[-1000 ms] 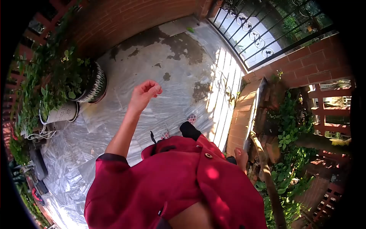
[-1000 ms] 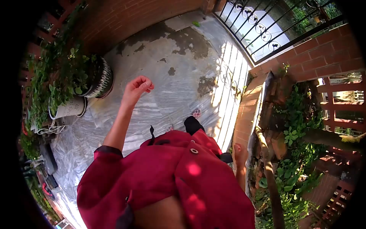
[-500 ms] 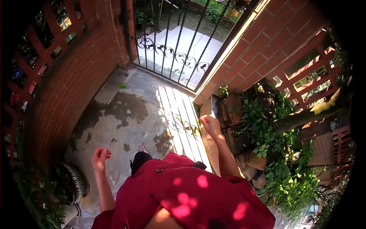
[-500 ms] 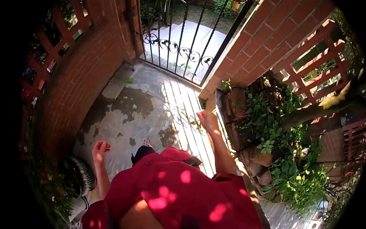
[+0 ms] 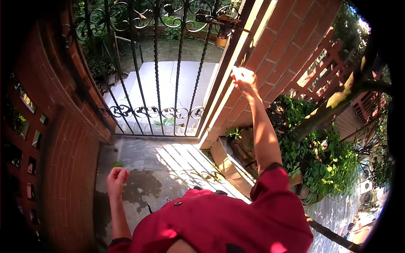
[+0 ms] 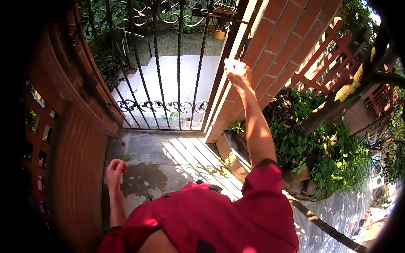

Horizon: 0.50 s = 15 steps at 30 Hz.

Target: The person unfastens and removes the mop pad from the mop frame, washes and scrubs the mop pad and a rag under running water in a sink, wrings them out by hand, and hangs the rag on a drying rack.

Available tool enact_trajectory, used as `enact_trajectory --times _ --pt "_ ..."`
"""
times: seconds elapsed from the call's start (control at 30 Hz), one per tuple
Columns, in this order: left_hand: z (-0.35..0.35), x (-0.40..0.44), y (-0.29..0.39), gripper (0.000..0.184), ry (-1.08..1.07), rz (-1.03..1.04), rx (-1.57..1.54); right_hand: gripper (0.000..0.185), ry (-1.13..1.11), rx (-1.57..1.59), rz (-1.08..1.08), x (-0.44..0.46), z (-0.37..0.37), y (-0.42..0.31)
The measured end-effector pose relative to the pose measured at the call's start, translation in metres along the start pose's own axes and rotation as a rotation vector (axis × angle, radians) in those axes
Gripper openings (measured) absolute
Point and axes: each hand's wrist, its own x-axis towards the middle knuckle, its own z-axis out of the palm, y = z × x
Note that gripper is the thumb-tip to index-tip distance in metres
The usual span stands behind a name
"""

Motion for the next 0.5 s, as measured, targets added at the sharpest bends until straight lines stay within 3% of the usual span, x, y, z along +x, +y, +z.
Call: enact_trajectory --times 0.03,0.1,0.17,0.5 --pt "0.007 0.018 0.008 0.010 -0.041 0.021 -0.002 0.035 0.011 -0.003 -0.039 0.020 0.004 0.001" --pt "0.026 0.046 0.025 0.010 -0.091 0.033 -0.006 0.034 0.020 -0.054 0.117 0.063 0.015 0.006" --pt "0.043 0.069 0.036 0.010 -0.133 0.060 -0.024 0.032 0.026 0.002 0.142 0.096 0.023 0.005" --pt "0.101 0.185 0.061 0.012 -0.228 0.115 0.008 0.041 0.119 0.013 -0.196 0.196 0.083 -0.001"
